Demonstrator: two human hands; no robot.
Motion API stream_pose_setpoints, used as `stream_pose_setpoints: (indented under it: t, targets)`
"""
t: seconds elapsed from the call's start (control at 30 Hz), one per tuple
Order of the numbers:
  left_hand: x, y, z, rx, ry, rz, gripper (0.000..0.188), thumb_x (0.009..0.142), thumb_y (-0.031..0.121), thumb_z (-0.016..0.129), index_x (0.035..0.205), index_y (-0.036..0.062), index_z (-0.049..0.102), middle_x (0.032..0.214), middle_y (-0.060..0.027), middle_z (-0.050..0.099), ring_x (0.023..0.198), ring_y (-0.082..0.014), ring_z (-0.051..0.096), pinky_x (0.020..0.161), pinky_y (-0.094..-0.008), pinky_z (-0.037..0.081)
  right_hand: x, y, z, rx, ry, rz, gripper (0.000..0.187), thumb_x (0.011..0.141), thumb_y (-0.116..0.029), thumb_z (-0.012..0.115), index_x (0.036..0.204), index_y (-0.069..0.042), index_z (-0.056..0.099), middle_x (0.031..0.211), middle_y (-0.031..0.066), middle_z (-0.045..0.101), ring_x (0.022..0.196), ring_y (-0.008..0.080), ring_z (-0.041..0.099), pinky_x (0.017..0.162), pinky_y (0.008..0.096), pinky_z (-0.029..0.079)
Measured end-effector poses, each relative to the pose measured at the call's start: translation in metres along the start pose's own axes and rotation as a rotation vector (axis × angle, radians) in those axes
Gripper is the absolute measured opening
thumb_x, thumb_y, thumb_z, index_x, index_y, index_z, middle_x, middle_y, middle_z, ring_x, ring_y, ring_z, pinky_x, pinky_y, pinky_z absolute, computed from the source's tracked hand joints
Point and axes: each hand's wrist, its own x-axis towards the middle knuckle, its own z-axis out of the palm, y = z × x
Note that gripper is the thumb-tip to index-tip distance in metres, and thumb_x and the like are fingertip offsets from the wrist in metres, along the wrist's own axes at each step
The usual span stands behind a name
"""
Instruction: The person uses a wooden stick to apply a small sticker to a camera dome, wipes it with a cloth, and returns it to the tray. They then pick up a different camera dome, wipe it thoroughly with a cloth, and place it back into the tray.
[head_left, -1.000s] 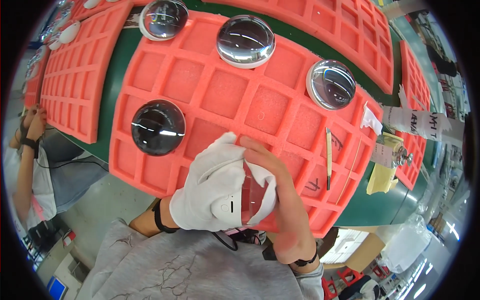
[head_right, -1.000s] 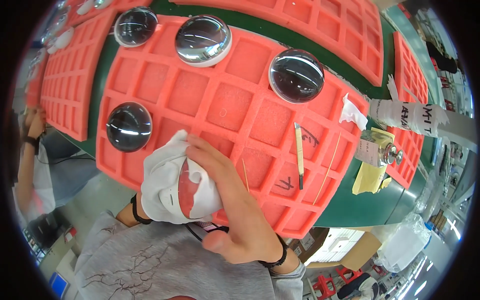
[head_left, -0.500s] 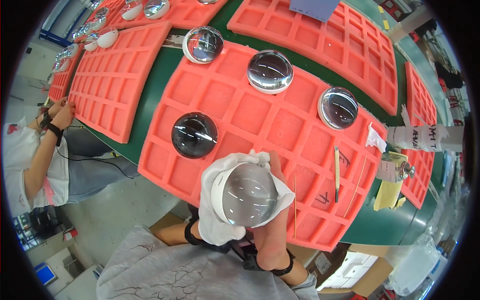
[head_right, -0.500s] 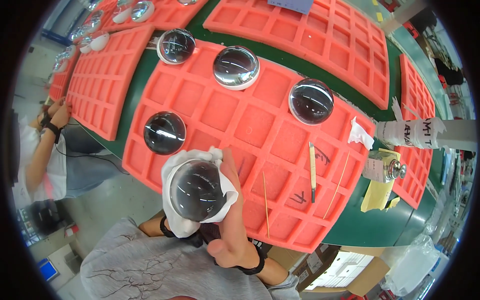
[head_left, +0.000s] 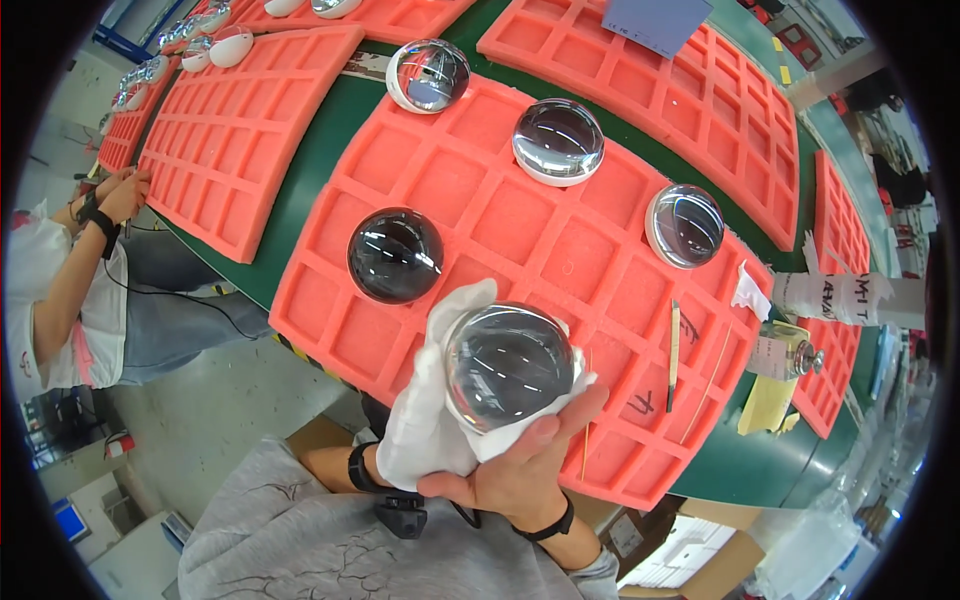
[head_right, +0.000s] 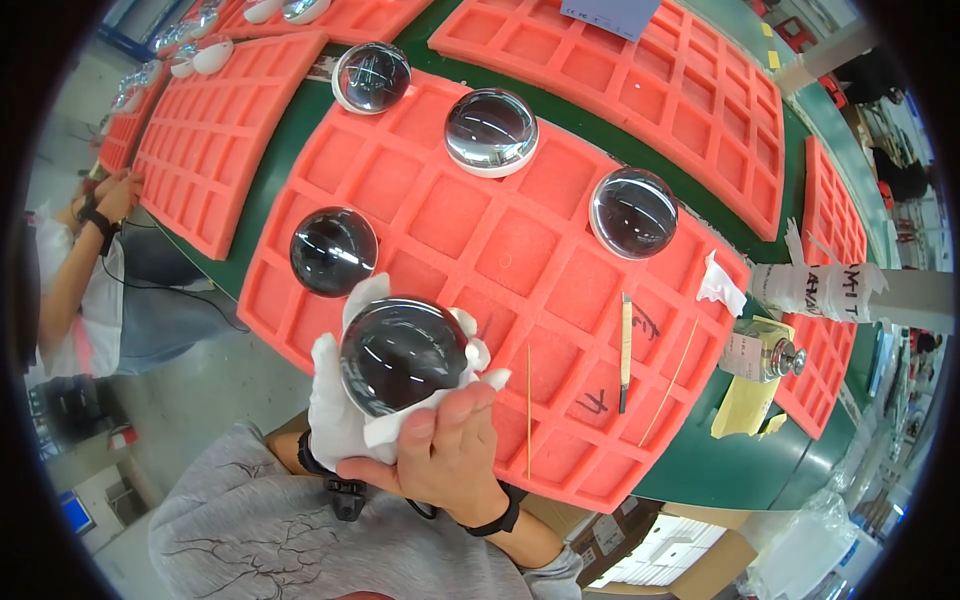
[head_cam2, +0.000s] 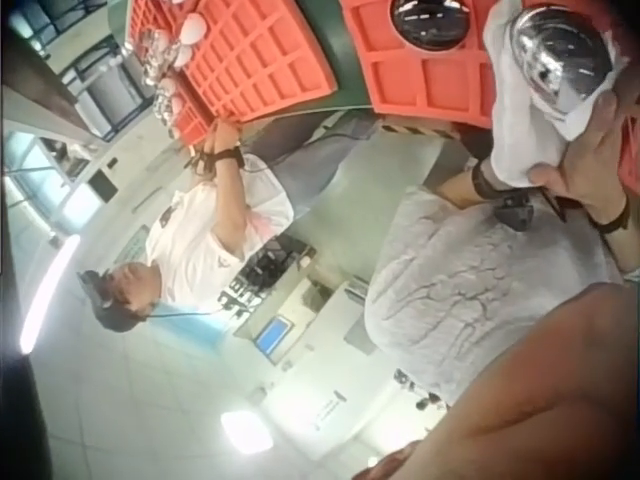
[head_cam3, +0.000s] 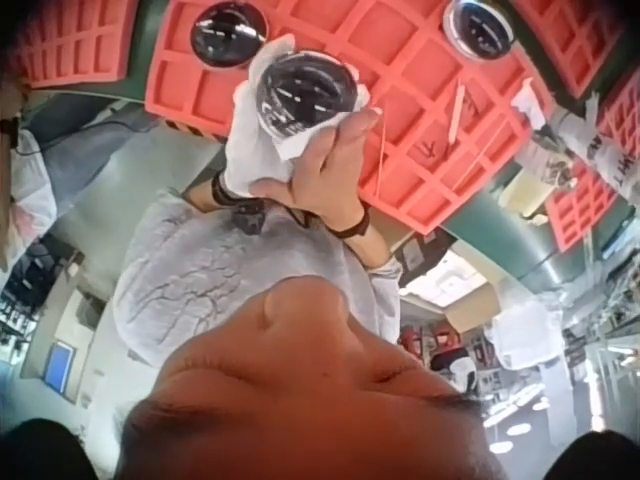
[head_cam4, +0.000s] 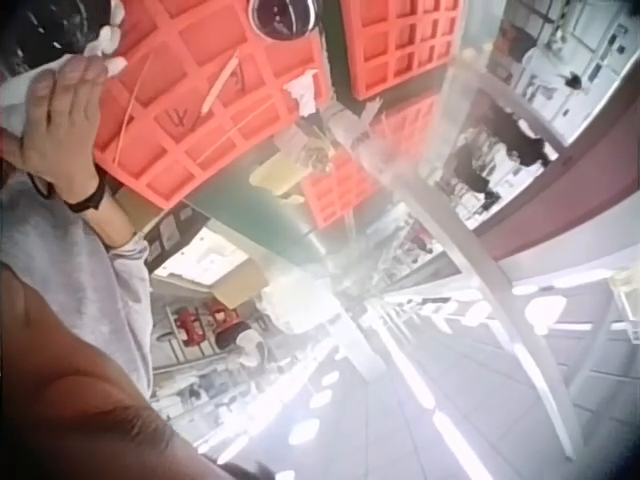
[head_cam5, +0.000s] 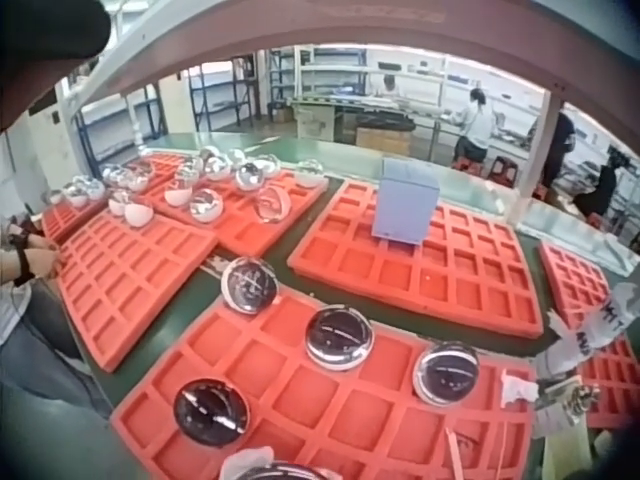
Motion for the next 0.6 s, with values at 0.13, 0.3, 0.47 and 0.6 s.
stream_pose_setpoints:
  t: [0.13,0.3,0.47,0.6]
  targets:
    - [-0.001,0.0,0.001,0.167,0.177,-0.108,0.06,0.109,0.045,0.04,0.155,0.0099,0.025,0.142,-0.0161,0.048,0.131,-0.0276,0.052,0.113,-0.043,0.041,0.009,-0.006,-0.018,-0.374,-0.11,-0.18,0.099,0.09,-0.076,0.051,0.157,-0.006,0.032,0.161,0.024,0.028,0.148,0.0427,0.031,0.116,0.0628,0.026]
    - [0.002,-0.007,-0.007,0.296,0.1,-0.101,0.057,0.108,0.044,0.043,0.151,0.0072,0.032,0.134,-0.0127,0.052,0.119,-0.0216,0.058,0.101,-0.0352,0.046,0.04,-0.022,-0.043,-0.637,-0.515,-0.18,0.102,0.089,-0.08,0.044,0.144,0.006,0.046,0.15,0.03,0.044,0.143,0.047,0.038,0.114,0.0612,0.03]
    - [0.003,-0.006,-0.019,0.462,0.052,-0.059,0.055,0.108,0.043,0.045,0.146,0.0045,0.039,0.126,-0.0093,0.057,0.107,-0.0155,0.063,0.09,-0.0274,0.052,0.063,-0.018,-0.048,-0.397,-0.537,-0.067,0.102,0.089,-0.079,0.044,0.14,0.01,0.047,0.147,0.0293,0.047,0.137,0.0478,0.045,0.113,0.0591,0.034]
    - [0.0,-0.001,-0.034,0.582,0.072,-0.039,0.053,0.107,0.044,0.048,0.141,0.0046,0.044,0.11,-0.0042,0.061,0.086,-0.0096,0.061,0.07,-0.021,0.048,0.067,-0.019,-0.048,-0.169,-0.561,-0.059,0.105,0.086,-0.081,0.049,0.141,0.009,0.046,0.146,0.0288,0.048,0.138,0.0463,0.045,0.115,0.062,0.029]
